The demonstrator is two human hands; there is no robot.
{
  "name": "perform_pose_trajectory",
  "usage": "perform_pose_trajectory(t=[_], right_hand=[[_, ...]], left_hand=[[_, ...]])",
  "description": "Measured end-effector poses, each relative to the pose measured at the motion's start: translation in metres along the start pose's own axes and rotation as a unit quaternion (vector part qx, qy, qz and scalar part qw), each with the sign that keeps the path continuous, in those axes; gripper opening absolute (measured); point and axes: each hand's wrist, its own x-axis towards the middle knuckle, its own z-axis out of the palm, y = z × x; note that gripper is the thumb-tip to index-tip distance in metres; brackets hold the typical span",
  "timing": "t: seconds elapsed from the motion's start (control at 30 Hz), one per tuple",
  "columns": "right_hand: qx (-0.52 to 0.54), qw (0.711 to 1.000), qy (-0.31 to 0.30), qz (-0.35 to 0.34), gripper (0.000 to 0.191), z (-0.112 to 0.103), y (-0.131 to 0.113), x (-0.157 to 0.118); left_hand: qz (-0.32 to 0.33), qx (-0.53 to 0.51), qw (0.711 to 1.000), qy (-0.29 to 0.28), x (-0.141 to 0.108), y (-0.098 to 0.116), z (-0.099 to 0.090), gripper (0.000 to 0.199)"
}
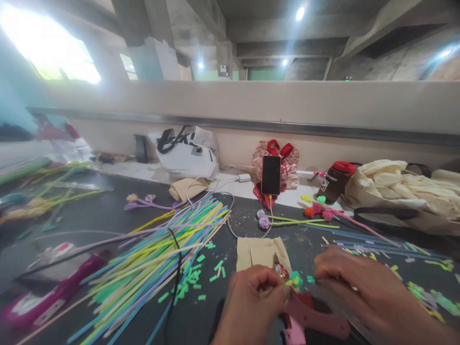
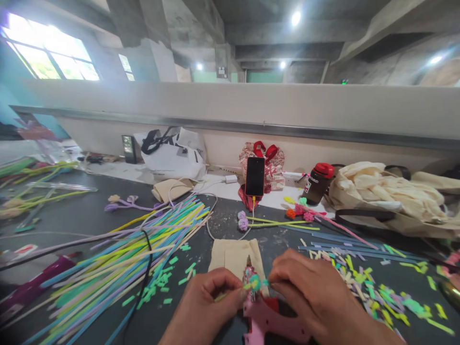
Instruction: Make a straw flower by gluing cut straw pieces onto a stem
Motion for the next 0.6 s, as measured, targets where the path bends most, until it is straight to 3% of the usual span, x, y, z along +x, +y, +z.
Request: perform_pose_trajectory(t=[0.2, 0.37, 0.6], right_hand=[[-0.117, 0.989, -0.067, -0.063, 0.019, 0.001, 0.0, 0.002], [-0.138, 0.979, -0.12, -0.085, 0.016, 0.008, 0.005, 0.001], [-0.154, 0.976, -0.104, -0.112, 0.019, 0.013, 0.004, 0.005]], left_hand=[[0.035, 0.156, 0.987, -0.007, -0.006, 0.003, 0.0, 0.019], [0.032, 0.171, 0.985, 0.0, -0.01, 0.005, 0.002, 0.019], [0.035, 0.173, 0.984, -0.017, -0.012, 0.008, 0.002, 0.02]])
